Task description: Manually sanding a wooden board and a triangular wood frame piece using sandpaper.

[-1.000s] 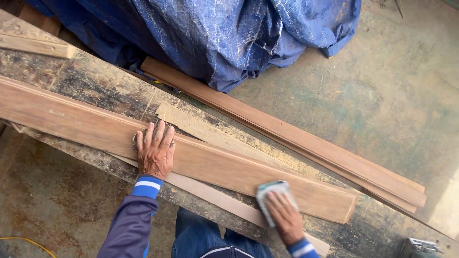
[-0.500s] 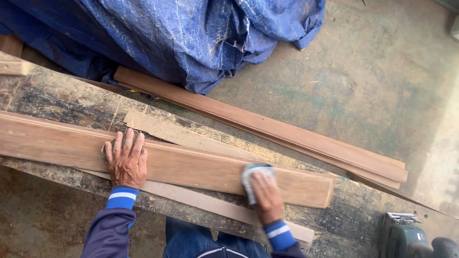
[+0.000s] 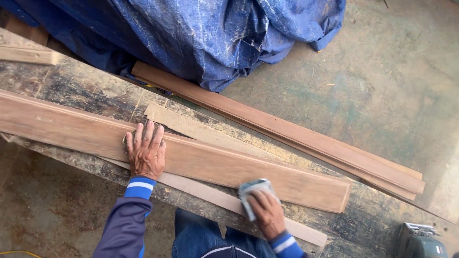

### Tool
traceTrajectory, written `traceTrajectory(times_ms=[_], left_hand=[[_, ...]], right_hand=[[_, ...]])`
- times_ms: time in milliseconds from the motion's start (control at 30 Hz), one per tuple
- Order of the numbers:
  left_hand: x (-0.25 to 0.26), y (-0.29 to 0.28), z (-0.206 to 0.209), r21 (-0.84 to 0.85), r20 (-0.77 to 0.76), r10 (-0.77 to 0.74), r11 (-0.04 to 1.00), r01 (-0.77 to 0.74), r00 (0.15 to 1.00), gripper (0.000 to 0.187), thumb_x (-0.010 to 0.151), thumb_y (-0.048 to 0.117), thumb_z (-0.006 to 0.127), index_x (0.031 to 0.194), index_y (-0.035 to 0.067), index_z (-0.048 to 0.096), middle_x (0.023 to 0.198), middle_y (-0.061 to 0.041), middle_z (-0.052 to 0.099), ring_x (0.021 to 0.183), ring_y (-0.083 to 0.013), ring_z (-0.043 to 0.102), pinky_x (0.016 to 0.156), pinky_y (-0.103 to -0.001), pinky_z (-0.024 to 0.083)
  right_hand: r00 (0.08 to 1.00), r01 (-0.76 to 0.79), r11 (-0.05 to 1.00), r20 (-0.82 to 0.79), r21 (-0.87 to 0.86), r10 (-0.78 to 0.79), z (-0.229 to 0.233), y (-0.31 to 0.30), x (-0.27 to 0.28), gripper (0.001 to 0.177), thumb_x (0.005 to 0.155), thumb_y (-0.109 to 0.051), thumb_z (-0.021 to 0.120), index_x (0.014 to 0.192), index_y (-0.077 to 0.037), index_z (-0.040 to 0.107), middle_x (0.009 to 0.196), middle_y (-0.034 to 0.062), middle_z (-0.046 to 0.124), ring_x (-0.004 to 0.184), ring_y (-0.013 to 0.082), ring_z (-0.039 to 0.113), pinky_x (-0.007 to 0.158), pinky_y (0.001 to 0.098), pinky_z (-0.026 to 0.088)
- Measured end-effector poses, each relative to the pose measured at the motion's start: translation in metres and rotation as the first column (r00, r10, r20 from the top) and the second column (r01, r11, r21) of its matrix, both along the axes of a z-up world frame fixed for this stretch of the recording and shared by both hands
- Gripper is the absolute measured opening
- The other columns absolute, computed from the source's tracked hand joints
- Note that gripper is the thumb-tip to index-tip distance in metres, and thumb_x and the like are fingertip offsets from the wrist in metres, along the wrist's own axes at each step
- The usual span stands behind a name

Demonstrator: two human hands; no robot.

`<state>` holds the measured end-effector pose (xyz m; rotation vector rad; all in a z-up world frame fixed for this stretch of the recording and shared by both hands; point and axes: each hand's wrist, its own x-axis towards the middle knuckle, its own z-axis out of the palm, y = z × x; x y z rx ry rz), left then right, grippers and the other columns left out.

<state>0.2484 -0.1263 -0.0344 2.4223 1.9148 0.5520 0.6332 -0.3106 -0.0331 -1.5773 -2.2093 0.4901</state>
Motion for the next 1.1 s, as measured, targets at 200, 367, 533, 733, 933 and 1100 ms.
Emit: traceTrajectory(times_ms=[200, 367, 533, 733, 933, 1100], left_hand=[[0.004, 0.000, 0.006, -0.025, 0.032, 0.018, 1.000, -0.017, 0.999, 0.055, 0.099, 0.026, 0.062, 0.153, 0.022, 0.049, 0.164, -0.010, 0.043, 0.152, -0.0385, 0.036, 0.124, -0.064, 0.023], [0.002, 0.000, 0.009, -0.040, 0.030, 0.018, 0.999, -0.017, 0.999, 0.055, 0.100, 0.026, 0.063, 0.153, 0.023, 0.049, 0.164, -0.009, 0.042, 0.153, -0.0375, 0.035, 0.125, -0.062, 0.022], [0.003, 0.003, 0.008, -0.062, 0.037, -0.001, 0.998, 0.004, 0.999, 0.055, 0.099, 0.027, 0.063, 0.152, 0.021, 0.049, 0.163, -0.010, 0.043, 0.152, -0.0383, 0.035, 0.124, -0.063, 0.022], [0.002, 0.001, 0.006, -0.086, 0.028, -0.001, 0.996, 0.004, 1.000, 0.056, 0.097, 0.027, 0.063, 0.151, 0.020, 0.051, 0.162, -0.011, 0.044, 0.151, -0.0387, 0.035, 0.124, -0.064, 0.021], [-0.001, 0.004, -0.001, -0.051, 0.003, -0.011, 0.999, 0.011, 1.000, 0.056, 0.097, 0.026, 0.062, 0.152, 0.020, 0.051, 0.161, -0.010, 0.046, 0.151, -0.0382, 0.037, 0.124, -0.064, 0.021], [-0.006, 0.006, -0.008, -0.076, -0.008, -0.016, 0.997, 0.015, 1.000, 0.056, 0.097, 0.027, 0.061, 0.152, 0.020, 0.051, 0.161, -0.011, 0.046, 0.151, -0.0390, 0.036, 0.123, -0.064, 0.021]], right_hand=[[0.998, 0.020, 0.997, 0.065, -0.076, -0.015, 0.003, 0.004, 0.040, 0.043, 0.068, -0.010, 0.072, 0.111, -0.011, 0.070, 0.114, 0.0081, 0.065, 0.102, 0.0311, 0.062, 0.085, 0.0465, 0.052], [0.985, -0.173, 0.984, 0.007, -0.032, 0.173, 0.007, 0.039, -0.033, 0.046, 0.073, -0.013, 0.073, 0.118, -0.003, 0.067, 0.112, 0.0125, 0.062, 0.097, 0.0304, 0.061, 0.082, 0.0442, 0.050], [0.989, -0.139, 0.990, 0.052, -0.023, 0.140, 0.016, 0.023, 0.000, 0.045, 0.075, -0.009, 0.071, 0.119, -0.003, 0.066, 0.111, 0.0122, 0.062, 0.100, 0.0303, 0.062, 0.085, 0.0443, 0.053], [0.973, 0.167, 0.986, 0.166, -0.011, -0.163, -0.021, -0.040, 0.102, 0.038, 0.075, -0.010, 0.078, 0.112, -0.005, 0.070, 0.109, 0.0090, 0.068, 0.093, 0.0243, 0.065, 0.082, 0.0427, 0.056], [0.991, 0.017, 0.992, 0.132, -0.126, 0.000, 0.003, 0.001, 0.030, 0.039, 0.076, -0.004, 0.077, 0.114, -0.009, 0.069, 0.104, 0.0077, 0.067, 0.098, 0.0270, 0.065, 0.085, 0.0438, 0.056], [0.955, 0.223, 0.975, 0.197, 0.021, -0.223, -0.020, -0.054, 0.138, 0.041, 0.070, 0.002, 0.071, 0.110, -0.008, 0.070, 0.112, 0.0117, 0.070, 0.101, 0.0291, 0.066, 0.086, 0.0431, 0.053]])
